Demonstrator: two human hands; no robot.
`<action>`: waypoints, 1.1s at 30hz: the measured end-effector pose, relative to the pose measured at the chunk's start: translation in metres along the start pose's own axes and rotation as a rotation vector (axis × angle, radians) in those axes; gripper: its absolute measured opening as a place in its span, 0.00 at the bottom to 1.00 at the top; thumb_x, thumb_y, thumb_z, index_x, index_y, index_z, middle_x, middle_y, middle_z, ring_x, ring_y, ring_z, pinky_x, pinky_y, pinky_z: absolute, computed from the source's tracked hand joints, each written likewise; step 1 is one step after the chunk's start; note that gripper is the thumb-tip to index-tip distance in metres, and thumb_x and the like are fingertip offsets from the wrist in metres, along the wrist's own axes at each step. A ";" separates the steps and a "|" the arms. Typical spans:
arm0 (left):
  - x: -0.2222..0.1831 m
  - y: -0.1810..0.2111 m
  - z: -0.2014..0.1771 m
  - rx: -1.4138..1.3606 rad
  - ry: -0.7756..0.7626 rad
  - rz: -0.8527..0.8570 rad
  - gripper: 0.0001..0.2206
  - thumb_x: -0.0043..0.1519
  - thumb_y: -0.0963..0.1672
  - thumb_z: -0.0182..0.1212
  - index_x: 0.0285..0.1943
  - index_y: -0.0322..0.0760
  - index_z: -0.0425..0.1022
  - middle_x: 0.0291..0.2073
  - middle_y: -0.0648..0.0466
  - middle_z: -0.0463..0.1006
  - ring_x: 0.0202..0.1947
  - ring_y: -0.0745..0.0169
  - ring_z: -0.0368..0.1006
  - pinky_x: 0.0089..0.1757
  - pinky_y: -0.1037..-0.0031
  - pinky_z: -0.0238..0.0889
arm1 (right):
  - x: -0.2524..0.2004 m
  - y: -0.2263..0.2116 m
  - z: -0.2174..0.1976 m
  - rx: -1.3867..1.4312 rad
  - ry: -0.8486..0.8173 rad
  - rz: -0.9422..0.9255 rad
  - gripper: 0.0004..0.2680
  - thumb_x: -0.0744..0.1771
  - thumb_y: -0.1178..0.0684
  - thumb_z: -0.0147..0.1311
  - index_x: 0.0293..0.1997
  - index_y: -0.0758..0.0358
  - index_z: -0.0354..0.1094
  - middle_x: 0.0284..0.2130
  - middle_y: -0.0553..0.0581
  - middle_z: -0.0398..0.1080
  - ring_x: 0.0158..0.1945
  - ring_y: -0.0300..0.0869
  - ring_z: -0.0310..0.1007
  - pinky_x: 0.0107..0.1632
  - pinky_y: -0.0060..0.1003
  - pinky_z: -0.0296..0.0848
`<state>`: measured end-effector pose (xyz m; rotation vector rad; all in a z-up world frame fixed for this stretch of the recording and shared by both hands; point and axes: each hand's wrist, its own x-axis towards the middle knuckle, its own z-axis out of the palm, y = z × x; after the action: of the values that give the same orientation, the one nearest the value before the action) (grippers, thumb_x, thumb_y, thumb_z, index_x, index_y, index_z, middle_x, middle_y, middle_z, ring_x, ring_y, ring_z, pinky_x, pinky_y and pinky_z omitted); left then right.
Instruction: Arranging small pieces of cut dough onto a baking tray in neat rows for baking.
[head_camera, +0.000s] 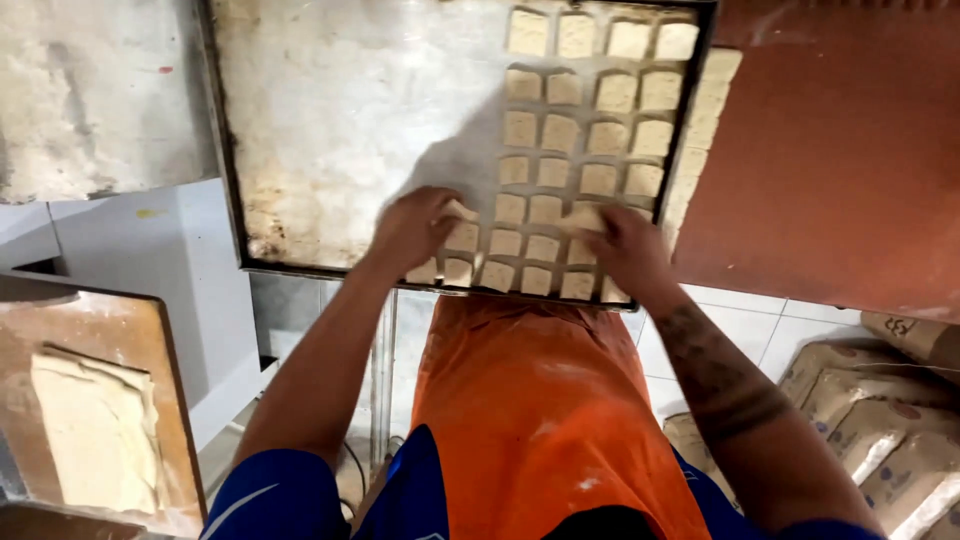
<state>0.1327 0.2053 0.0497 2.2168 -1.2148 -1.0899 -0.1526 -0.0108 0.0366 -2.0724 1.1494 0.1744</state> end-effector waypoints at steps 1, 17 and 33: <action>0.000 -0.011 -0.012 0.021 0.000 -0.003 0.18 0.65 0.45 0.59 0.66 0.47 0.72 0.53 0.44 0.78 0.56 0.38 0.74 0.54 0.52 0.67 | 0.001 -0.047 -0.005 0.106 -0.098 -0.083 0.17 0.66 0.44 0.64 0.59 0.57 0.71 0.47 0.64 0.76 0.52 0.59 0.76 0.53 0.52 0.75; 0.022 -0.070 -0.025 0.251 0.150 0.338 0.10 0.65 0.42 0.62 0.55 0.42 0.76 0.43 0.53 0.74 0.45 0.48 0.77 0.43 0.62 0.72 | 0.057 -0.146 0.102 -0.436 -0.165 -0.517 0.09 0.70 0.47 0.52 0.53 0.55 0.66 0.38 0.54 0.74 0.44 0.50 0.79 0.47 0.48 0.73; 0.029 -0.051 -0.005 0.370 0.621 0.442 0.18 0.68 0.50 0.54 0.63 0.39 0.75 0.46 0.48 0.69 0.46 0.48 0.71 0.45 0.60 0.67 | 0.039 -0.046 0.018 -0.165 0.386 -0.532 0.13 0.63 0.55 0.60 0.53 0.58 0.73 0.41 0.58 0.73 0.54 0.55 0.73 0.46 0.47 0.71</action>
<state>0.1736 0.2094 0.0073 2.1236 -1.5693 0.0081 -0.0898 -0.0100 0.0312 -2.5535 0.7672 -0.4148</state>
